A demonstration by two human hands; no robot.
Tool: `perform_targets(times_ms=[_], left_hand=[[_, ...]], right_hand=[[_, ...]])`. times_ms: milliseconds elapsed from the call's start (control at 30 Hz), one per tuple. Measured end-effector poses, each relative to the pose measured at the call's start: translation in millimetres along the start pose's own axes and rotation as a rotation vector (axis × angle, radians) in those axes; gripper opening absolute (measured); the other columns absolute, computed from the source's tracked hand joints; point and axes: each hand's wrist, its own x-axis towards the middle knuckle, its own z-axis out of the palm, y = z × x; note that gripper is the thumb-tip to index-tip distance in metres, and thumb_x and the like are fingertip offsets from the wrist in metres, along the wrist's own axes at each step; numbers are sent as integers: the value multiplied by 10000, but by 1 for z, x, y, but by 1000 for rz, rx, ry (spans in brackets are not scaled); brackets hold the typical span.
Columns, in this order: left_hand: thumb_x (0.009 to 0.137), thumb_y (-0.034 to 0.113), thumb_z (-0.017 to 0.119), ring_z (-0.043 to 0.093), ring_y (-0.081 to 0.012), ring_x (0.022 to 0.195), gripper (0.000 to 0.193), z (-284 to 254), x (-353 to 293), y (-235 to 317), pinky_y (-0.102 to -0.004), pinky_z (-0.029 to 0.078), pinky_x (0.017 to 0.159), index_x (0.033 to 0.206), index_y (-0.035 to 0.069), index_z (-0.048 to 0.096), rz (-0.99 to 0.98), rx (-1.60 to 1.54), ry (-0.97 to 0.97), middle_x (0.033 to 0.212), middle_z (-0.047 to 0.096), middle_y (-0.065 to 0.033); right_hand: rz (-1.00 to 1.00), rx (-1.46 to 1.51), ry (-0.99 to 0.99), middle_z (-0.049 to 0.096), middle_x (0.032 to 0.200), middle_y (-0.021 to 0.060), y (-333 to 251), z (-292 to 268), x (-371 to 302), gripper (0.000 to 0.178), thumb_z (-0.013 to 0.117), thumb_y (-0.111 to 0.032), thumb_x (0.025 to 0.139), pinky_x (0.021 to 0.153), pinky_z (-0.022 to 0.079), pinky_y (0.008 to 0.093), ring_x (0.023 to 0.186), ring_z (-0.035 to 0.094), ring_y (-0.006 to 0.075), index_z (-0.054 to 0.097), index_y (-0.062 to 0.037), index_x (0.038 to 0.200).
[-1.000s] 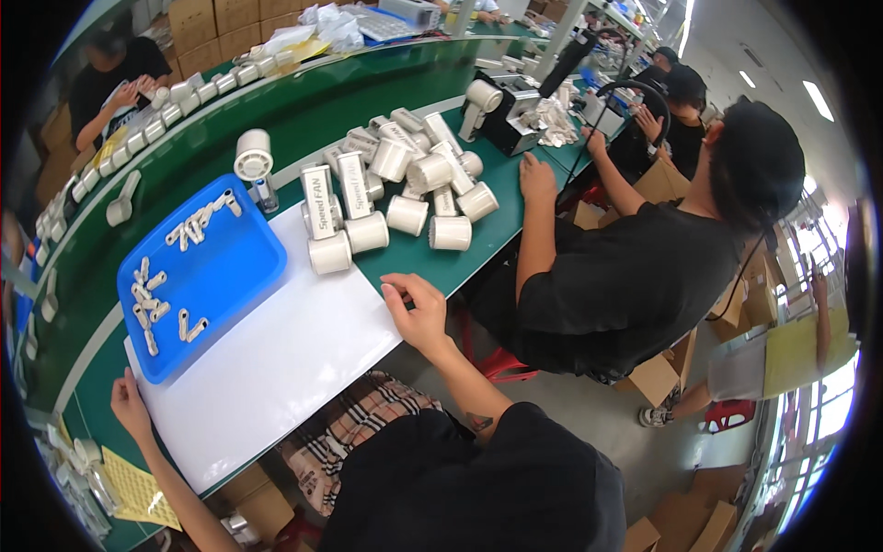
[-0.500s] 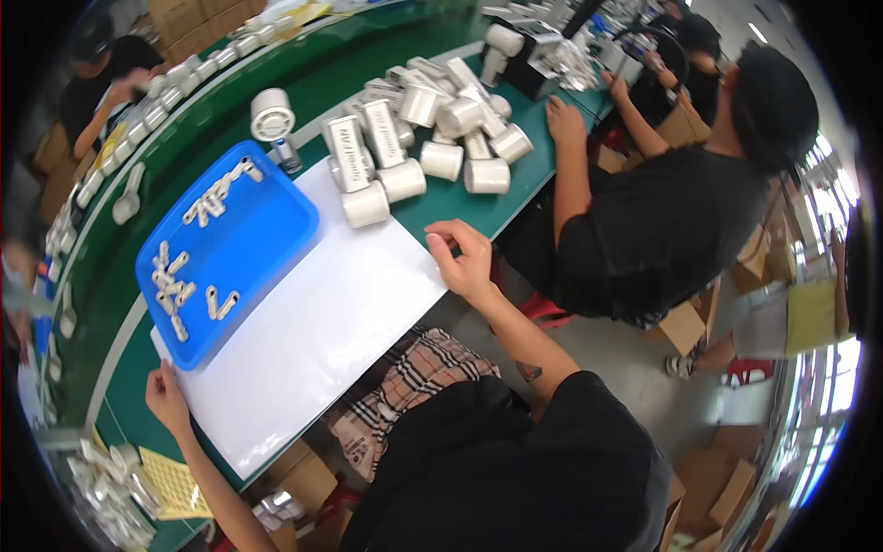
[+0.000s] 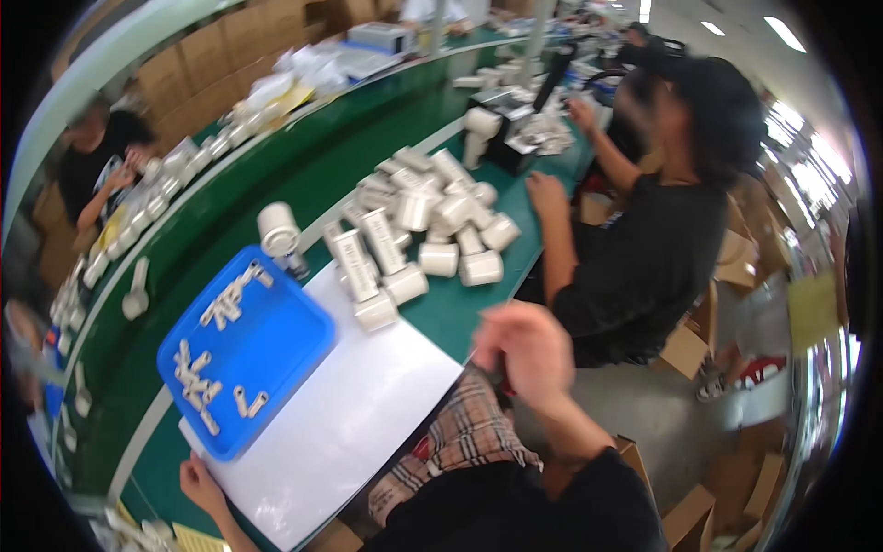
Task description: The person assembles portable fans at a workstation by attaching small plastic parts and pressing casing components together by hand. The person also walks across the workshop floor to retrieve a box of parts.
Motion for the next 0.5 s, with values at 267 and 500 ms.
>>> perform_targets(times_ms=[267,500], left_hand=[[960,247,597,384,-94,603,371,15,12,22,-290,337,526,699,-5,519,-44,162,-32,623,464,-13],[887,347,617,580,-388,594,377,27,-2,89,-479,470,563,787,-16,624,75,558,1,695,627,-202]], right_hand=[[-173,717,-367,543,845,52,-37,39,26,572,552,-485,940,627,382,288,598,435,124,617,65,1086],[1271,182,-283,493,551,-17,5,-90,-32,451,458,-426,996,354,270,207,399,382,40,599,-67,761]])
